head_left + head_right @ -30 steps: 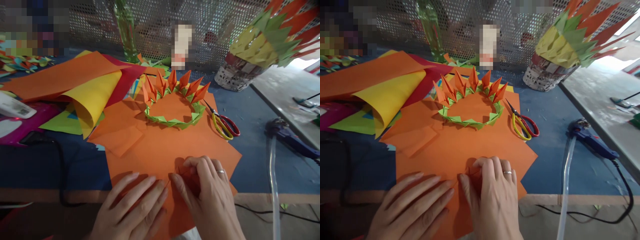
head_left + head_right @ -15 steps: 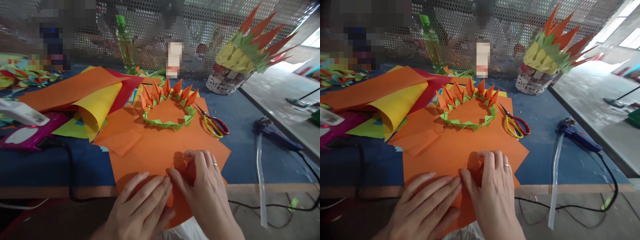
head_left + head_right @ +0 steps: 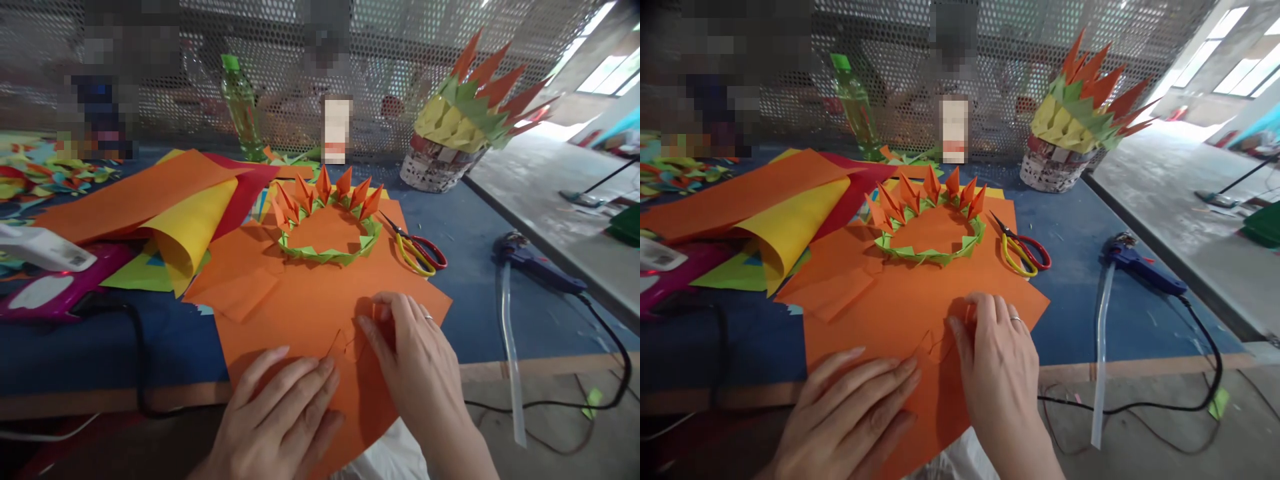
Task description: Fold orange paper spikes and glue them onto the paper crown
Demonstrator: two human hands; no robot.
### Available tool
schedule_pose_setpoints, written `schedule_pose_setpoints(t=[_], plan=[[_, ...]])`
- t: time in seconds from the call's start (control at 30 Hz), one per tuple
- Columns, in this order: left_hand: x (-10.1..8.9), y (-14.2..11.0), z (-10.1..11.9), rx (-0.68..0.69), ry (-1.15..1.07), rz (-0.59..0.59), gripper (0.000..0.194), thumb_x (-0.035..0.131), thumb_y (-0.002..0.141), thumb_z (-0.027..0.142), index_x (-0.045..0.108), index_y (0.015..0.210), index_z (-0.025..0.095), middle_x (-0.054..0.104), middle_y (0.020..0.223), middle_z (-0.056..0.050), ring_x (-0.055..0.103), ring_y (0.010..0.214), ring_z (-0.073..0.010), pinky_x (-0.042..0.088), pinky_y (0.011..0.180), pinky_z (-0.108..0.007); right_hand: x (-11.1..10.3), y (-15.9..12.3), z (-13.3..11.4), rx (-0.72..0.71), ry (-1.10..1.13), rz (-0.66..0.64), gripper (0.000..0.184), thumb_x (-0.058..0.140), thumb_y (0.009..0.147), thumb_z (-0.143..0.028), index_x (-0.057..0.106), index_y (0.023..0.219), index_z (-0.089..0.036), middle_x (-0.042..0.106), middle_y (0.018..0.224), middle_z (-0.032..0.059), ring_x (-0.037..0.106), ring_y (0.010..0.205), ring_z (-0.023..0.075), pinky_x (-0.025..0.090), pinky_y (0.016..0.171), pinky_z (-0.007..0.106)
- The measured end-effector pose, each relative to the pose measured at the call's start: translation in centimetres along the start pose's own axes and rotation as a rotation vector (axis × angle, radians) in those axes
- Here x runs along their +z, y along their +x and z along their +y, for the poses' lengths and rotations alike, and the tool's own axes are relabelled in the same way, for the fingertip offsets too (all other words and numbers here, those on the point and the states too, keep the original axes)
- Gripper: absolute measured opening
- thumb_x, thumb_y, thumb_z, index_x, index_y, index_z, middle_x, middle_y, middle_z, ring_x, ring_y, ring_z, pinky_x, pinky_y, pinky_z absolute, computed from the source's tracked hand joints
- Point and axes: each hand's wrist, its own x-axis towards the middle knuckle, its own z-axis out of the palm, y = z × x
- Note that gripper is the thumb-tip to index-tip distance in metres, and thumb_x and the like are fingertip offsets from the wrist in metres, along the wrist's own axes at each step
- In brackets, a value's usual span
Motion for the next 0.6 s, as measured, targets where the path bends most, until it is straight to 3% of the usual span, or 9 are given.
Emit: schedule_pose_setpoints(t=[0.13,0.27,0.37,0.43,0.53,0.6], plan=[[0.1,0.3,-0.1,-0.014,-0.066,0.04,0.018,0.06,0.1,0.018,0.076,0.108,0.014,0.08,0.105,-0.003,0.07,0.101,-0.0127,0.031,0.119,-0.034,-0.1,0.4,0.1,0.011,-0.007,0.023,0.016,0.053,0.101,-0.041,0.056,0.099,-0.025,0.067,0.085,-0.0001,0.062,0.071,0.0184,0.036,0.06,0.029],[-0.3,1.2,0.0,-0.069,-0.167,0.063,0.016,0.06,0.099,0.015,0.075,0.103,0.017,0.078,0.096,-0.001,0.067,0.094,-0.0141,0.035,0.113,-0.036,0.4,0.4,0.3,0.037,0.009,0.071,0.012,0.05,0.102,-0.032,0.058,0.098,-0.026,0.069,0.088,-0.0004,0.063,0.073,0.0179,0.033,0.059,0.028],[-0.8,2.5,-0.1,-0.121,-0.202,-0.051,0.013,0.061,0.095,0.009,0.07,0.095,0.019,0.074,0.092,0.001,0.065,0.091,-0.0148,0.041,0.102,-0.034,0.7,0.0,0.5,0.049,0.067,0.117,0.012,0.048,0.102,-0.03,0.058,0.097,-0.026,0.068,0.09,-0.0005,0.063,0.076,0.0174,0.036,0.062,0.028],[-1.0,3.5,-0.4,-0.188,-0.183,-0.155,0.015,0.063,0.095,0.011,0.065,0.106,0.019,0.071,0.105,-0.003,0.064,0.098,-0.0183,0.044,0.095,-0.034,0.6,-0.3,0.7,0.047,0.129,0.143,0.012,0.047,0.103,-0.03,0.058,0.1,-0.026,0.068,0.093,-0.0005,0.063,0.078,0.016,0.04,0.065,0.027],[-0.8,5.0,-0.9,-0.334,-0.178,-0.388,0.048,0.07,0.092,0.02,0.049,0.135,0.02,0.062,0.13,-0.01,0.058,0.119,-0.0274,0.044,0.098,-0.041,0.2,-0.8,0.8,0.023,0.234,0.164,0.013,0.045,0.104,-0.03,0.057,0.106,-0.026,0.066,0.096,-0.0002,0.063,0.08,0.0139,0.045,0.068,0.025],[-0.5,6.0,-1.3,-0.379,-0.206,-0.508,0.06,0.074,0.088,0.022,0.045,0.14,0.022,0.06,0.132,-0.009,0.057,0.122,-0.0289,0.044,0.1,-0.043,-0.1,-1.2,0.9,0.002,0.293,0.167,0.013,0.046,0.103,-0.029,0.057,0.107,-0.026,0.065,0.096,0.0001,0.063,0.083,0.0134,0.047,0.07,0.024]])
